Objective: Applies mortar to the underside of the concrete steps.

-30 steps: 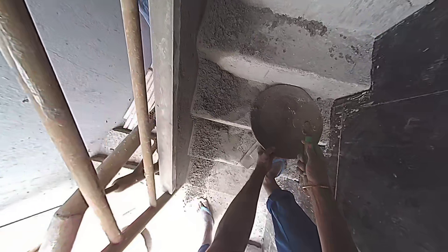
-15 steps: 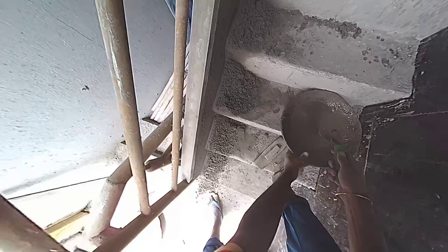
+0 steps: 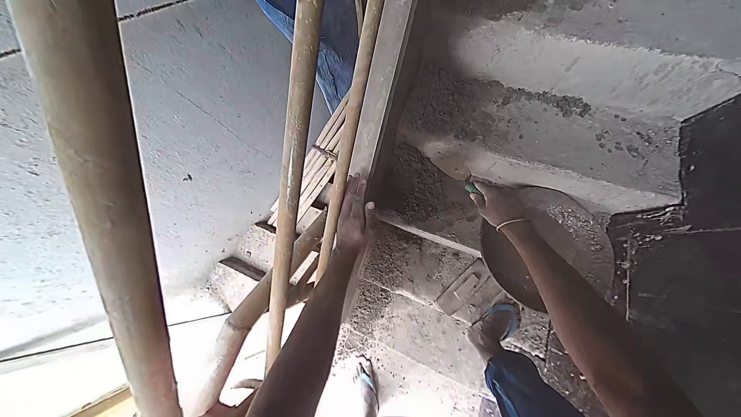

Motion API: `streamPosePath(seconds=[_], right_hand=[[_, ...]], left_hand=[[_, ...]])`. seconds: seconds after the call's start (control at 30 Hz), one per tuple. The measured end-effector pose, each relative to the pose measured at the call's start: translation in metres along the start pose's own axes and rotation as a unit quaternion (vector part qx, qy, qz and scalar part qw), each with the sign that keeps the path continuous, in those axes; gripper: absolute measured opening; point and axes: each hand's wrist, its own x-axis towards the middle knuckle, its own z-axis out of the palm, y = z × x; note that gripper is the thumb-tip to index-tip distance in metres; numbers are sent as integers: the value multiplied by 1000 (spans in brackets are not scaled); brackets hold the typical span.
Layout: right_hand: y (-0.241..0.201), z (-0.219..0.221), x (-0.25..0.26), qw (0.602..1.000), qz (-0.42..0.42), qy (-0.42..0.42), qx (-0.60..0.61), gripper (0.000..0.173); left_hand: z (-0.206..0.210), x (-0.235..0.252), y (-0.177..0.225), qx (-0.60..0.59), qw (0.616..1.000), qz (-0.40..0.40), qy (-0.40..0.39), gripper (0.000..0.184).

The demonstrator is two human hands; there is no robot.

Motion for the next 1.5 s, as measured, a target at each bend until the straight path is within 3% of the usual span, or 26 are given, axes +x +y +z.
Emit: streamPosePath(seconds=[0.1,0.2,0.43,0.67,0.87,1.13,1.27,1.4,1.5], right_hand=[[-33,-15,75,995,-56,27,-83,43],[-71,-23,113,988,-84,10,-128,36],[-105,19,179,962,-178,-65,-196,29],[-93,24,172,945,-220,-103,-219,36],[-85,27,141,950,-186,-142,-209,36],[-64,42,78,923,-245,-188,-229,35],[-40,24,69,934,-266,-151,-182,33],[-33,2,92,982,-104,-34,-155,39],[-38,24,107,983,-45,-21,-175,32]], left_hand=[[17,7,-16,21,996,-85,-18,57],[39,7,-52,2,989,-137,50,50],[58,7,-79,27,983,-100,154,35],[63,7,-82,51,974,-73,208,31],[61,4,-77,54,978,-100,174,33],[61,5,-79,63,975,-100,187,33],[60,10,-77,57,974,-104,191,31],[59,10,-76,53,974,-90,200,32],[58,13,-77,52,975,-88,199,32]])
